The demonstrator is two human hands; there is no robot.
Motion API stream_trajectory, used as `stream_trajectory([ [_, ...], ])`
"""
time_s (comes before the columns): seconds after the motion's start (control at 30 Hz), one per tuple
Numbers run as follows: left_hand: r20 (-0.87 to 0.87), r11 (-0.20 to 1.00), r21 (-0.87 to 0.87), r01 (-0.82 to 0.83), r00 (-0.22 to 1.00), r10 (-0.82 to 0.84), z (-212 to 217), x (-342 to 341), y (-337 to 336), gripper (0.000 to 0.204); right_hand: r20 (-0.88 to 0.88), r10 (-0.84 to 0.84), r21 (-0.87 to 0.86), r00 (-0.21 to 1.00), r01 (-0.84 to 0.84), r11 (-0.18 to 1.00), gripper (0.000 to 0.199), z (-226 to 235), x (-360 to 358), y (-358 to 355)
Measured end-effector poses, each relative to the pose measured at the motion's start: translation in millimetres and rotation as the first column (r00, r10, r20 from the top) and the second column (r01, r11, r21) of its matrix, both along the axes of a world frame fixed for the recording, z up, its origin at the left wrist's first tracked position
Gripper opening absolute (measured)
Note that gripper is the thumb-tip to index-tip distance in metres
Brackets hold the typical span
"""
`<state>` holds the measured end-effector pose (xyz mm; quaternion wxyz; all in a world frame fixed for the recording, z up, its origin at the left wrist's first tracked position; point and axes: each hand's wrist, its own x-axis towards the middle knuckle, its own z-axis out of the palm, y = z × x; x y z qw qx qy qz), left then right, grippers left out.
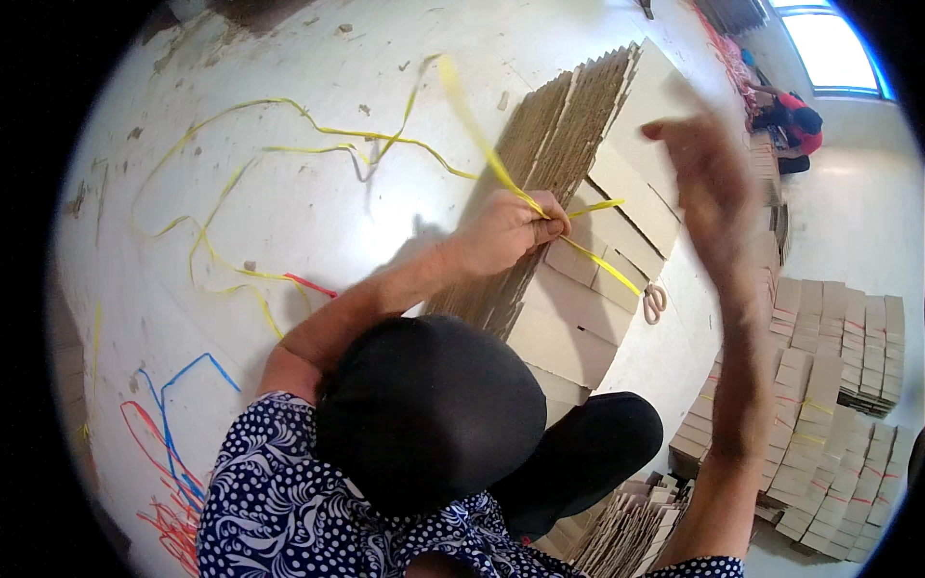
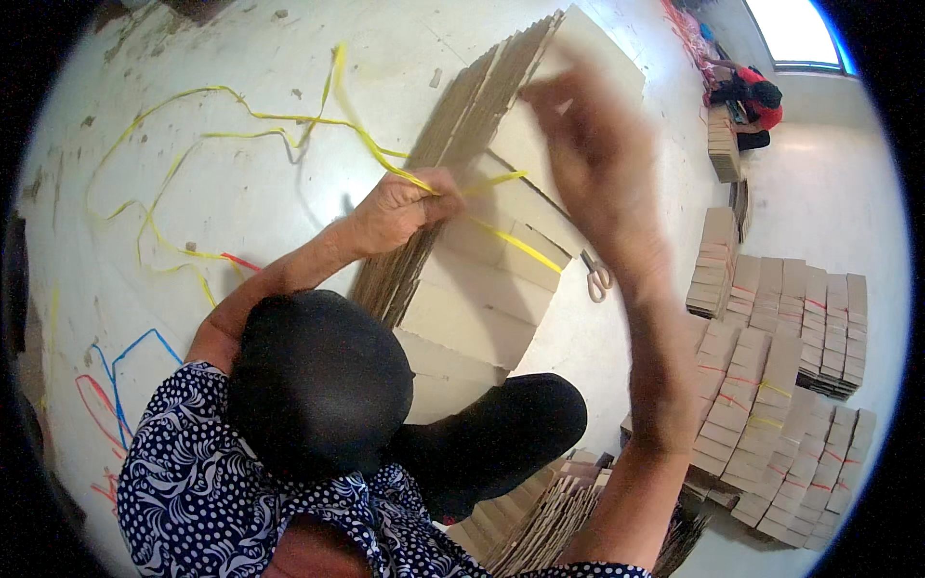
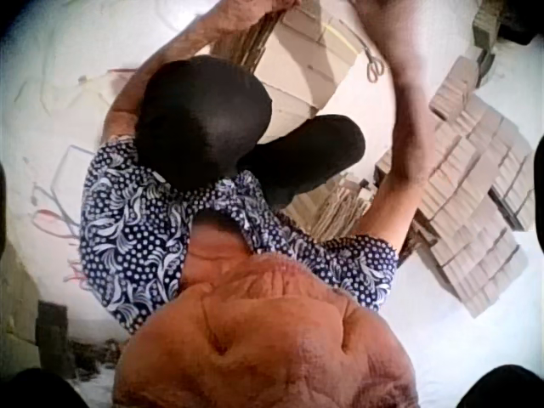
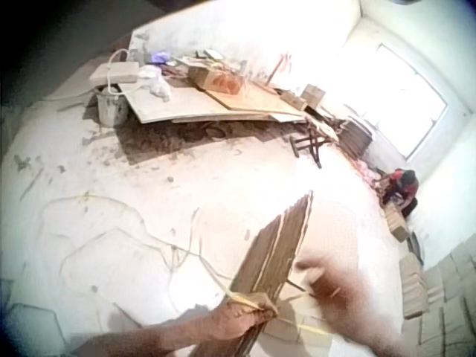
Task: The person sits on the floor and repeatedly stacks flat cardboard pieces, wraps them with yellow plastic straps, and ties the bundles. They use scissors to cut the straps and place the finished bundles on a growing stack nearby.
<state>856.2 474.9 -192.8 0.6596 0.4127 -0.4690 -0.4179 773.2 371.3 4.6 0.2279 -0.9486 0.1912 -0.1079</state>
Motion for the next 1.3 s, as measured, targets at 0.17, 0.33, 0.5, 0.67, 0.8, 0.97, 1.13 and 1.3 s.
stream_trajectory([
  [0.17, -0.004, 0.991, -0.126, 0.040, 0.999, -0.041, -6.2, -0.1, -7.0, 0.011, -0.287, 0.096, -0.186, 0.953, -0.153, 0.970, 0.040, -80.2, -52.2, 19.1],
  [0.33, -0.403, 0.973, 0.043, 0.226, 0.895, -0.190, 0.6, 2.1, -10.3, 0.007, -0.336, -0.039, -0.161, 0.941, -0.017, 0.987, 0.014, -86.0, -61.0, 18.3],
  [0.5, -0.463, 0.879, -0.007, 0.477, 0.778, -0.425, 2.9, 26.4, -22.7, 0.008, -0.313, -0.164, 0.690, 0.935, 0.343, 0.637, 0.015, -68.8, -48.4, 19.9],
  [0.67, -0.503, 0.838, 0.002, 0.545, 0.725, -0.470, 6.5, 31.8, -25.7, 0.010, -0.132, -0.192, 0.495, 0.973, 0.232, 0.837, 0.017, -89.4, -58.3, 9.4],
  [0.8, -0.548, 0.852, -0.022, 0.523, 0.706, -0.448, 1.2, 29.1, -21.8, 0.010, -0.151, -0.182, 0.209, 0.972, 0.212, 0.955, 0.003, -98.2, -55.4, 22.0],
  [0.97, -0.532, 0.888, -0.005, 0.460, 0.751, -0.392, 0.1, 23.0, -18.2, 0.009, -0.183, -0.160, 0.187, 0.970, 0.194, 0.963, 0.001, -101.6, -53.9, 19.1],
  [1.13, 0.105, 0.999, -0.047, -0.024, 0.994, 0.029, 2.7, 4.1, -13.6, 0.010, -0.200, -0.135, 0.240, 0.970, 0.182, 0.953, 0.002, -102.2, -55.2, 15.0],
  [1.3, 0.394, 0.680, -0.664, -0.310, 0.628, 0.671, -11.3, -9.2, -23.9, 0.018, -0.176, -0.121, 0.228, 0.977, 0.160, 0.960, 0.002, -98.9, -56.5, 16.5],
])
